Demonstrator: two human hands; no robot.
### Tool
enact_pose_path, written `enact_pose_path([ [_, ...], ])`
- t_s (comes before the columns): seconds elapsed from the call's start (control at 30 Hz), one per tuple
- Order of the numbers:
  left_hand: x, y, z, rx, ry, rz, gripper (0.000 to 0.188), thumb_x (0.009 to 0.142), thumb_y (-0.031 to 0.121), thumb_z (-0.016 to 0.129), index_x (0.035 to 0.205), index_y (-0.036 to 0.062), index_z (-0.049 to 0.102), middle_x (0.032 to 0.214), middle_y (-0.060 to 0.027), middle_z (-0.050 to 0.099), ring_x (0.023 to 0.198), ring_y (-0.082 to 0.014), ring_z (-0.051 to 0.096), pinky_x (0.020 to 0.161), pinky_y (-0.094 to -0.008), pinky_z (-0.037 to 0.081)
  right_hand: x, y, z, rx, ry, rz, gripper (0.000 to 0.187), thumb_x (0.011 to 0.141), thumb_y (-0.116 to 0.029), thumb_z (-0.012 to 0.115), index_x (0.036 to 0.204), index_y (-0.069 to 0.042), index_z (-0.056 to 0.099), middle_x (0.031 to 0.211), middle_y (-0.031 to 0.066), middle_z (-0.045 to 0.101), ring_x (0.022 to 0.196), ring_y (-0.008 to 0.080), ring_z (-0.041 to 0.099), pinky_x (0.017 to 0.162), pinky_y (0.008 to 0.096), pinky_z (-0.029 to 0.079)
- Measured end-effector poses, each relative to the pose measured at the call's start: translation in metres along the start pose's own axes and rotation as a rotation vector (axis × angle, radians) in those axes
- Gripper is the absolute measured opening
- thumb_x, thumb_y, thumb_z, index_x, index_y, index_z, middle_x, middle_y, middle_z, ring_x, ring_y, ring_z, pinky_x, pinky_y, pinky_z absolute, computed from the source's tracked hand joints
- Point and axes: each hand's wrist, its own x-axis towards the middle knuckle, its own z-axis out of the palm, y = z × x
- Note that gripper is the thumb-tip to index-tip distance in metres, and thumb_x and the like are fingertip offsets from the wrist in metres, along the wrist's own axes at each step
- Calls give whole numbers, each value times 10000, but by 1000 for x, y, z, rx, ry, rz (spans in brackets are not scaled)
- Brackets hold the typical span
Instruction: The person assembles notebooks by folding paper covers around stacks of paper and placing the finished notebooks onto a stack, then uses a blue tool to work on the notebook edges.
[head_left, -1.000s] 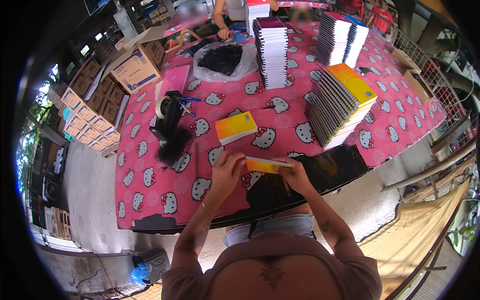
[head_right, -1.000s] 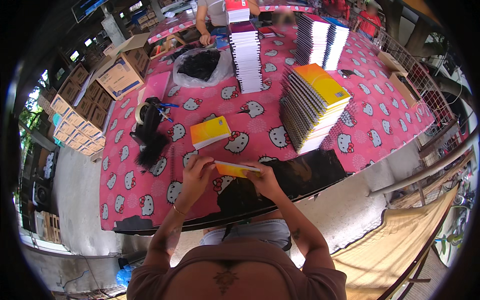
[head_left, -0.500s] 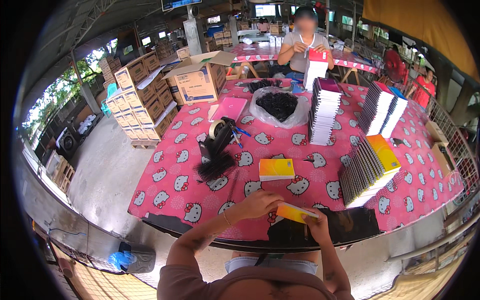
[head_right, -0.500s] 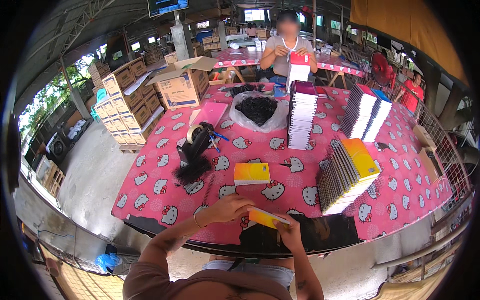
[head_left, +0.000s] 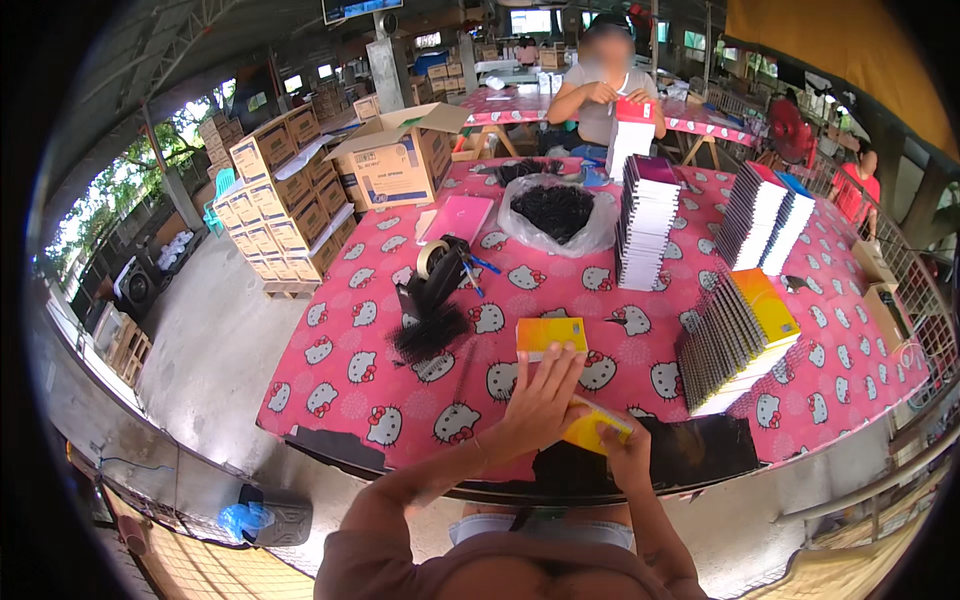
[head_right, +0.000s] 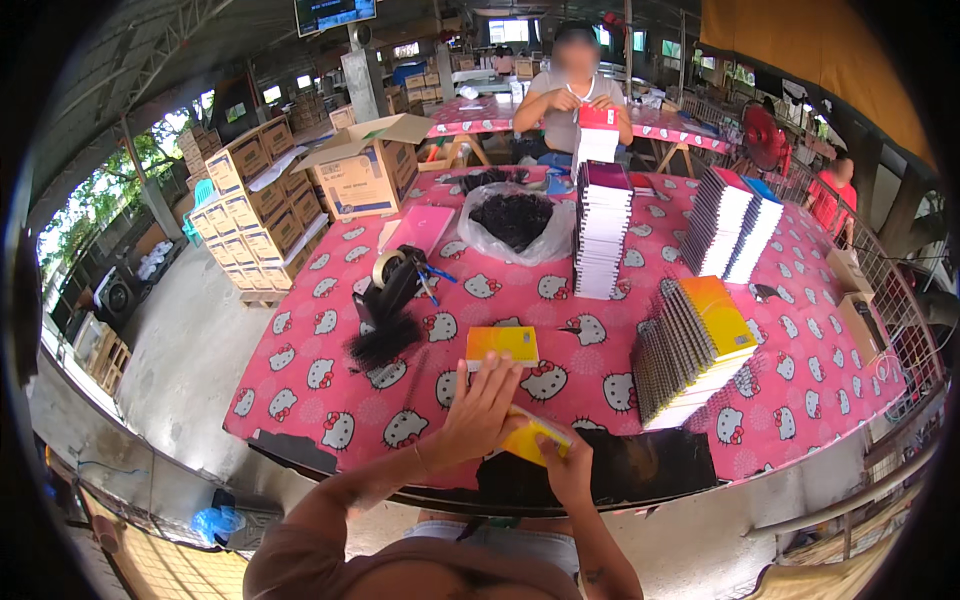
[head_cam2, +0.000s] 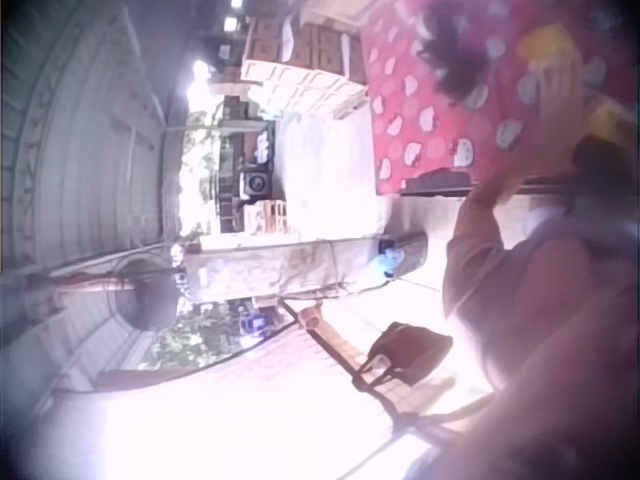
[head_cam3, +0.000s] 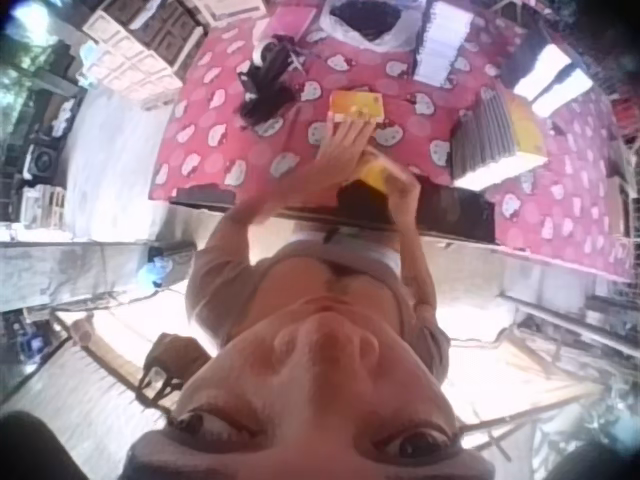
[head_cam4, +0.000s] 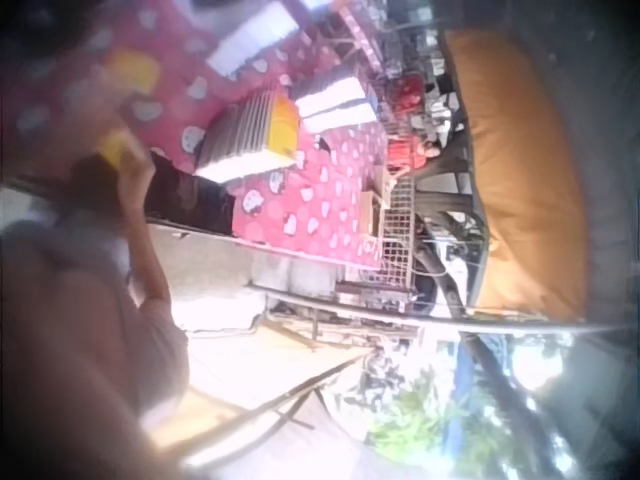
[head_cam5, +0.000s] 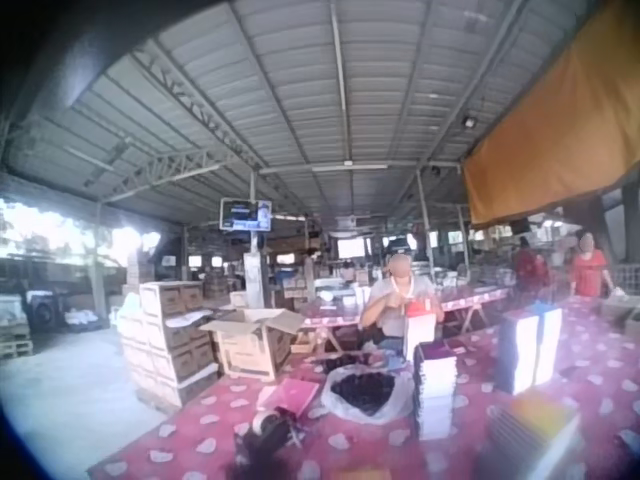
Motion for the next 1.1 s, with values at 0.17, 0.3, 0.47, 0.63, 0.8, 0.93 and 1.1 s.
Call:
enact_pose_path([
  [0.17, -27, 11, 19, -45, 98, 94, 829, 930, 591, 511, 1450, -45, 400, 1526, -248, 378, 1453, -389, 317, 1149, -611, 213, -4, -17, -1, -22, 43, -74, 236, 953, -97, 669, 1135, 53, 662, 956, 18, 677, 894, 74, 588, 816, 248, 490],
  [0.3, -9, 3, -3, -53, -30, 80, 860, 912, 583, 542, 1424, -92, 400, 1521, -290, 361, 1441, -443, 316, 1158, -611, 200, 2, -30, 2, 166, 10, 85, 227, 954, -95, 667, 1129, 49, 665, 989, 12, 681, 905, 67, 594, 814, 241, 492],
  [0.47, 16, -2, -14, 61, 77, -6, 922, 876, 598, 576, 1437, -106, 377, 1501, -308, 373, 1434, -438, 323, 1155, -614, 208, 8, -37, 0, 13, -72, -29, 240, 944, -73, 664, 1157, 37, 666, 987, 21, 684, 890, 85, 612, 801, 252, 505],
  [0.63, -10, 20, -12, -72, -45, 127, 914, 882, 645, 513, 1451, -59, 389, 1524, -251, 375, 1436, -393, 338, 1125, -602, 279, 12, -37, 0, 176, -92, 26, 241, 947, -70, 661, 1159, 43, 672, 1027, 42, 709, 921, 84, 614, 824, 257, 507],
  [0.8, 29, 6, -36, 75, 55, 39, 969, 830, 694, 535, 1467, -20, 385, 1537, -206, 380, 1451, -371, 325, 1128, -614, 266, 16, -33, 11, 219, -161, 39, 220, 940, -61, 667, 1139, 33, 681, 1009, 36, 708, 921, 85, 619, 833, 273, 517],
  [0.93, -4, 32, -21, -83, 14, 140, 914, 854, 653, 542, 1471, -4, 388, 1545, -200, 377, 1448, -363, 336, 1138, -617, 230, 7, -36, 2, 179, -88, -5, 259, 940, -58, 673, 1180, 38, 662, 1036, 41, 709, 949, 101, 625, 851, 280, 519],
  [1.1, -3, 23, -3, -184, 37, 182, 964, 830, 649, 576, 1463, -46, 364, 1548, -259, 331, 1456, -429, 293, 1133, -658, 196, 14, -45, 4, 169, -165, -26, 373, 920, -14, 670, 1285, 27, 607, 1116, 71, 709, 1019, 109, 631, 919, 293, 513],
])
